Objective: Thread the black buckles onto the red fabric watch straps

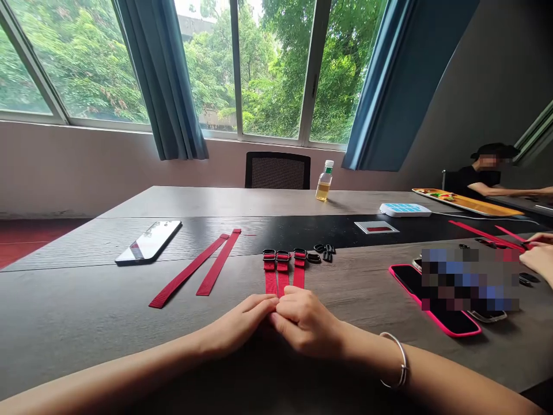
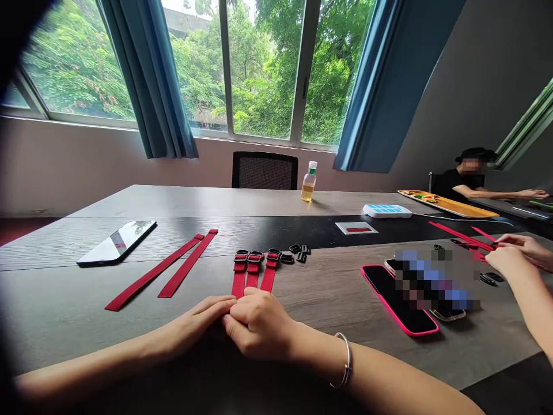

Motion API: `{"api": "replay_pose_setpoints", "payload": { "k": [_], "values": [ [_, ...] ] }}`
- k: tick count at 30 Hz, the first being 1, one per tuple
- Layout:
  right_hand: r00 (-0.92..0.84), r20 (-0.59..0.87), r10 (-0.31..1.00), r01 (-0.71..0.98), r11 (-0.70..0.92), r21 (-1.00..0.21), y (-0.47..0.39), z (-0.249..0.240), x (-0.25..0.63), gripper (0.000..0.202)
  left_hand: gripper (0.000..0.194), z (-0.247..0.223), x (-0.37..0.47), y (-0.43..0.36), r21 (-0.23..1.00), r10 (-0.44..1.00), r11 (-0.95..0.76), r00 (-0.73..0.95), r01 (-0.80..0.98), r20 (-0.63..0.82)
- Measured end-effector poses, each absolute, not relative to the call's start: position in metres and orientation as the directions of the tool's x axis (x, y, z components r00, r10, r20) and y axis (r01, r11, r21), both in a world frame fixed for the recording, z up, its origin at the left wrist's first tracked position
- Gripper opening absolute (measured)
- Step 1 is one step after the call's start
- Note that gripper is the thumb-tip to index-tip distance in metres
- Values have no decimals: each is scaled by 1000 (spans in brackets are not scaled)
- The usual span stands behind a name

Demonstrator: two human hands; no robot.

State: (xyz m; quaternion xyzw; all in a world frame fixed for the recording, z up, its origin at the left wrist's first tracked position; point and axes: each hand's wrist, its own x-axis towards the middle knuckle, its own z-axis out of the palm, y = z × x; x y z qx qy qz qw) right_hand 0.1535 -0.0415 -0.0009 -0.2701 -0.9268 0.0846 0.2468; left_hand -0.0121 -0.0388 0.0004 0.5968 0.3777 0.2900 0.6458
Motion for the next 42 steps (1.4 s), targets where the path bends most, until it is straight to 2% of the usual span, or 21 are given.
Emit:
{"api": "replay_pose_setpoints", "payload": {
  "k": [2,4,7,10,13,17,19,22,24,29,32,36,38,42],
  "values": [
    [-731,357,582,360,772,-523,-41,2,156,30,28,2,-12,-39,975,780,184,585,126,-223],
    [-728,309,612,263,665,-699,-43,5,159,29,33,4,-11,-40,960,709,255,652,119,-269],
    [-741,300,601,163,593,-788,-46,7,162,29,33,3,-12,-39,935,603,348,747,70,-280],
    [-766,316,560,93,583,-807,-50,7,163,32,32,-1,-17,-34,920,545,384,785,80,-296],
    [-770,379,513,-27,567,-823,-51,9,161,37,30,-1,-22,-27,937,528,348,820,27,-220],
    [-758,505,413,-132,661,-738,-47,14,161,40,30,4,-21,-20,945,553,322,822,-60,-136],
    [-738,489,465,-87,652,-753,-43,16,165,44,31,4,-20,-19,940,568,330,813,-81,-130],
    [-705,367,606,22,537,-843,-38,16,171,50,33,0,-19,-18,931,588,349,799,-110,-126],
    [-668,306,678,107,494,-863,-37,16,172,51,33,-2,-20,-18,925,604,354,789,-141,-112],
    [-527,336,781,340,556,-758,-34,15,168,37,30,-8,-18,-16,886,660,398,746,-239,-95],
    [-567,250,785,402,528,-748,-31,12,166,25,30,-9,-18,-14,858,694,415,715,-303,-83],
    [-676,71,733,443,481,-757,-29,5,166,26,24,-5,-20,-11,796,817,424,562,-432,-130],
    [-715,56,696,451,522,-724,-29,5,167,27,20,-3,-22,-10,778,850,413,506,-473,-144],
    [-761,0,649,454,532,-715,-24,24,181,15,22,-1,-23,-9,784,848,405,514,-471,-129]
  ]
}}
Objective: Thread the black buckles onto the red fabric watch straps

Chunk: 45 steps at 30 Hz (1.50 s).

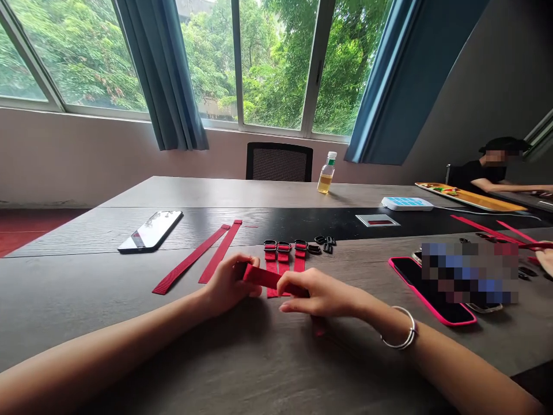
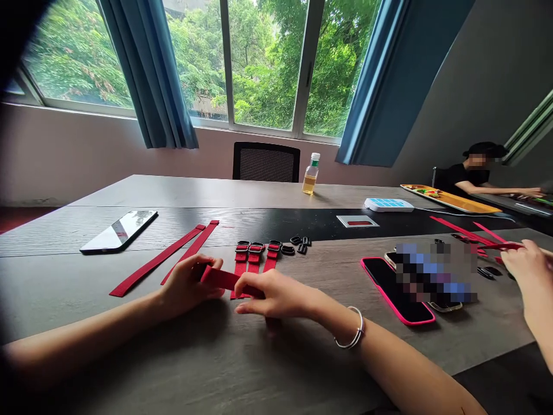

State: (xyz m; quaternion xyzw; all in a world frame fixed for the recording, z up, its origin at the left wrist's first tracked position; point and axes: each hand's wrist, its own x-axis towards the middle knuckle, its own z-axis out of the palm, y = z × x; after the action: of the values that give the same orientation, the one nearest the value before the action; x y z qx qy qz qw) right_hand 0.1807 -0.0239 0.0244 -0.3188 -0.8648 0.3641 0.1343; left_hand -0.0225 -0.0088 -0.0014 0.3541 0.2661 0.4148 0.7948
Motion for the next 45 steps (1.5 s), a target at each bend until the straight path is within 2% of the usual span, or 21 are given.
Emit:
{"api": "replay_pose_setpoints", "payload": {
  "k": [2,4,6,7,9,12,15,18,21,22,25,29,33,40,43,45],
  "values": [
    [-758,-63,649,482,493,-724,-16,40,195,19,27,-2,-22,-9,791,847,393,520,-470,-112],
    [-711,-187,678,599,445,-666,-4,52,212,23,29,-2,-23,-9,814,842,371,532,-447,-92],
    [-556,-371,744,814,394,-427,8,58,229,23,29,-3,-23,-8,844,831,351,550,-405,-81],
    [-490,-377,786,860,367,-353,15,58,236,21,28,-4,-23,-8,858,822,346,564,-380,-81],
    [-390,-326,861,915,320,-247,24,52,245,16,27,-5,-23,-8,877,801,338,593,-340,-79],
    [-315,-178,932,942,284,-181,30,42,248,8,25,-7,-24,-9,908,753,317,655,-273,-66],
    [-275,-28,961,953,269,-141,25,39,239,24,23,-6,-26,-10,955,686,252,725,-156,-62],
    [-385,103,917,891,398,-217,10,41,219,27,19,-2,-27,-12,992,620,129,781,-4,-77],
    [-672,209,711,569,676,-469,-12,35,194,27,21,1,-26,-15,999,615,51,787,17,-44],
    [-718,246,651,486,723,-491,-19,30,186,30,22,1,-25,-16,999,623,36,781,8,-29],
    [-746,272,608,466,768,-440,-33,12,169,42,28,0,-24,-17,998,628,64,777,-6,-36],
    [-749,340,568,430,808,-402,-31,-3,165,35,48,-4,-27,-12,980,618,192,783,-59,-74],
    [-727,426,538,404,837,-369,-25,-5,167,33,38,-4,-29,-8,975,622,215,778,-62,-88],
    [-743,393,542,364,820,-442,-31,0,163,24,39,-3,-24,-13,974,615,222,782,-52,-99],
    [-746,281,603,420,755,-504,-21,16,177,24,35,-2,-27,-8,984,627,178,772,-15,-102],
    [-711,162,684,520,667,-534,-11,30,194,26,35,2,-34,-2,989,645,141,755,37,-120]
  ]
}}
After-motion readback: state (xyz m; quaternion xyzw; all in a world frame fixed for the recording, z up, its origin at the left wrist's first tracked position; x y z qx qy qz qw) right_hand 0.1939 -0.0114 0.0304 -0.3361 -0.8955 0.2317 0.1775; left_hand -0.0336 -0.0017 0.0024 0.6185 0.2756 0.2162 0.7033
